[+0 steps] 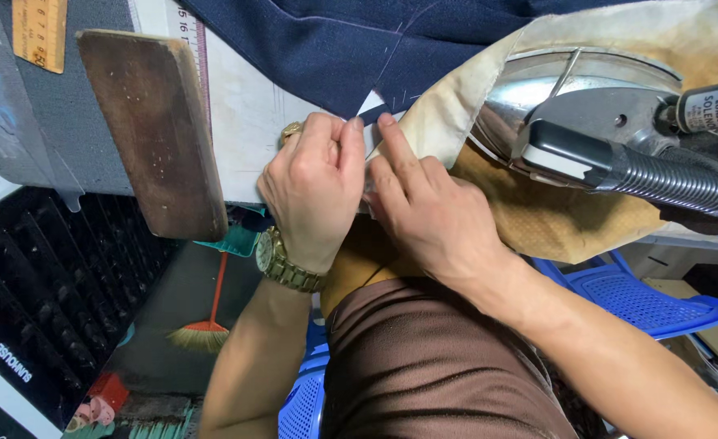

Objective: The person irons a blue garment over a tan cloth on a workbench using a steam iron and wooden blocks to press the seams, then uses shears to trim the edge of the fabric.

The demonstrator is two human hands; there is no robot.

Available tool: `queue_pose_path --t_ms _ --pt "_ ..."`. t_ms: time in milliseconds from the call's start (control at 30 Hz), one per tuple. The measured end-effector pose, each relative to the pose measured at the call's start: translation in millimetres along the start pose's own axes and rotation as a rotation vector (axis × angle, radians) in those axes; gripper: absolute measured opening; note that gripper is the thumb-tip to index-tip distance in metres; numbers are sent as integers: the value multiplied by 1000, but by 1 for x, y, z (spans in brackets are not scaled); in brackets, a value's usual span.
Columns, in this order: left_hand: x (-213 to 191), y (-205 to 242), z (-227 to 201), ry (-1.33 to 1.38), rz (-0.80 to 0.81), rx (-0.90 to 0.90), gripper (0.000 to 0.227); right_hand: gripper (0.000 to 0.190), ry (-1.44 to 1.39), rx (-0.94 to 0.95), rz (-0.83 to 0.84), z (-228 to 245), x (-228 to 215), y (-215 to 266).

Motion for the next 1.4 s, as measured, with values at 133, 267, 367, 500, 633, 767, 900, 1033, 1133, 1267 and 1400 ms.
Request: queue_pose_path --t_ms 133,267,367,500,633,767,900,1033,1133,1267,1400 --pt "-17 7 3 13 -89 27 10 17 42 -40 -24 2 2 -3" --pt "-11 21 13 -79 -101 104 26 18 -11 -86 6 8 7 -4" --pt "-8 21 18 -78 -34 47 30 17 25 -104 25 13 9 -7" --pt "-14 17 20 -16 -39 -50 36 17 -10 -109 38 12 10 -9" --pt "8 21 47 826 30 -633 57 27 -101 -92 120 8 16 -11" --pt "21 24 53 1173 14 -844 50 29 -207 -143 160 12 20 -12" --pt "22 22 61 1311 -27 -825 37 30 -274 -96 183 8 15 -12" --pt "9 15 65 1210 -203 -752 67 29 -193 -91 142 5 15 -10" --pt "-8 13 57 1106 -329 -549 61 21 -19 -139 29 9 4 -9" --pt "-34 9 34 1038 -485 -292 53 14 11 -164 2 10 2 -7" --pt "-23 6 42 1352 -473 -507 60 15 20 -160 -31 10 3 -4"
Point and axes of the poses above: each hand's wrist, its own y-axis away from the middle knuckle, its own x-axis out of the palm, z = x × y, the point moved 10 cm from there along -y, towards the middle knuckle, and after that the axes turned 6 degrees about y, right-handed, at the moved point
